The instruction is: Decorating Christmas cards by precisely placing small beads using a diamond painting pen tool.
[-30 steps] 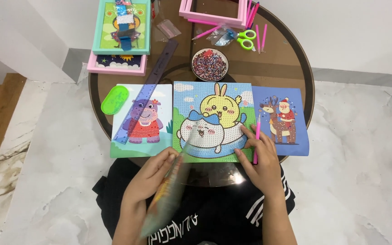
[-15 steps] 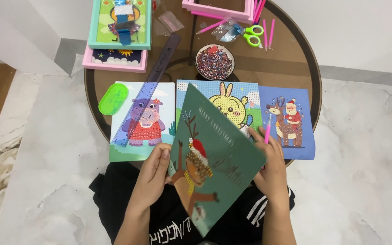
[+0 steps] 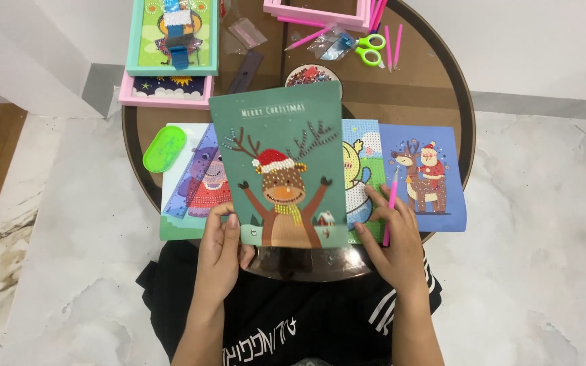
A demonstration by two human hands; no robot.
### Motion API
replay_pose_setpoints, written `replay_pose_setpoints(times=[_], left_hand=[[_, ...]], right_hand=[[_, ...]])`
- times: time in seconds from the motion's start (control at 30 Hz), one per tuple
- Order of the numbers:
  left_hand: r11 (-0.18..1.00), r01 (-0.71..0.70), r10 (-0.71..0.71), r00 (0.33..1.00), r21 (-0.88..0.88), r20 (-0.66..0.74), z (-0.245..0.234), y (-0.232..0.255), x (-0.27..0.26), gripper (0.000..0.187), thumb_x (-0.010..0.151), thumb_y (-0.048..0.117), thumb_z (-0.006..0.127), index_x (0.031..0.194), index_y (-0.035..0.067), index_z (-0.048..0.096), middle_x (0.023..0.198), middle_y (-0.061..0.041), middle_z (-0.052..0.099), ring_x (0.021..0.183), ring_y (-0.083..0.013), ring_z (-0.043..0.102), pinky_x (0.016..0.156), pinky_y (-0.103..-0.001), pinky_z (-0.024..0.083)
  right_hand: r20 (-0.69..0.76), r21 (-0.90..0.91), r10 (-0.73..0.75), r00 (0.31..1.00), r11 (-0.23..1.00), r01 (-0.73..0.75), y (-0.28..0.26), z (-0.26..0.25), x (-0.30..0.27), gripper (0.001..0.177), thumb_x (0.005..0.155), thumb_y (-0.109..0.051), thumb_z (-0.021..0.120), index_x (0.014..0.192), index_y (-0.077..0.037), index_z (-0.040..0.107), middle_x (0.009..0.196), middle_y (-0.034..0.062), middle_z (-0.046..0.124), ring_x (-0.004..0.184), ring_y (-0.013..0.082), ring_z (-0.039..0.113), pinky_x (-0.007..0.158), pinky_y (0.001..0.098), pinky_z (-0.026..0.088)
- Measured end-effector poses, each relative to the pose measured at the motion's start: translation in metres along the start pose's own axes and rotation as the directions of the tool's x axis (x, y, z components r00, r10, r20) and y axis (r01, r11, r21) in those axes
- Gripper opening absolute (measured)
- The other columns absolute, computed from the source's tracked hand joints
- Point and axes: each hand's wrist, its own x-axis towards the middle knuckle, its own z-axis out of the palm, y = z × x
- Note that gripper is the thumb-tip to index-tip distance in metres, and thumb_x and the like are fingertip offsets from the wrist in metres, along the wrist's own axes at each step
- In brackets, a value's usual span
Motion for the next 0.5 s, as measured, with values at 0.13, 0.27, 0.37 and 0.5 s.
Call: replay_pose_setpoints(times=[0.13, 0.27, 0.37, 0.5], left_hand=[[0.999, -0.03, 0.03, 1.0, 0.043, 0.006, 0.0029, 0.0023, 0.0006, 0.024, 0.102, 0.019, 0.036, 0.117, 0.001, 0.042, 0.063, -0.002, 0.048, 0.042, -0.0065, 0.042, 0.039, -0.018, 0.034], [0.992, -0.067, 0.067, 0.998, 0.106, 0.006, 0.0024, -0.0014, 0.0026, 0.029, 0.101, 0.015, 0.03, 0.12, -0.004, 0.039, 0.063, -0.009, 0.05, 0.036, -0.0097, 0.046, 0.035, -0.021, 0.037], [0.993, -0.065, 0.065, 0.998, 0.104, 0.005, 0.0033, 0.0011, 0.0021, 0.028, 0.101, 0.015, 0.031, 0.121, -0.003, 0.039, 0.063, -0.009, 0.05, 0.037, -0.0106, 0.046, 0.036, -0.022, 0.038], [0.991, -0.062, 0.062, 0.998, 0.12, 0.005, 0.0056, 0.0039, 0.0017, 0.029, 0.101, 0.015, 0.032, 0.122, -0.004, 0.038, 0.063, -0.009, 0.048, 0.039, -0.0116, 0.047, 0.037, -0.022, 0.039]], right_hand=[[-0.033, -0.016, -0.044, 0.998, 0.999, 0.044, 0.0001, 0.0001, 0.0004, 0.022, 0.079, -0.015, 0.07, 0.083, -0.004, 0.052, 0.129, 0.0142, 0.061, 0.131, 0.0332, 0.048, 0.104, 0.0437, 0.039], [-0.038, 0.005, -0.055, 0.998, 0.998, 0.055, 0.0049, 0.0021, -0.0011, 0.019, 0.083, -0.012, 0.071, 0.089, -0.009, 0.053, 0.13, 0.0114, 0.062, 0.126, 0.0354, 0.05, 0.104, 0.0506, 0.035], [-0.036, -0.001, -0.048, 0.998, 0.999, 0.048, 0.0048, 0.002, -0.0016, 0.019, 0.084, -0.013, 0.071, 0.09, -0.009, 0.053, 0.131, 0.0112, 0.061, 0.127, 0.0353, 0.049, 0.104, 0.0508, 0.035], [-0.019, 0.017, -0.008, 1.0, 1.0, 0.008, 0.0011, -0.0005, -0.0011, 0.017, 0.086, -0.016, 0.068, 0.091, -0.008, 0.054, 0.132, 0.012, 0.061, 0.128, 0.0362, 0.048, 0.105, 0.0536, 0.034]])
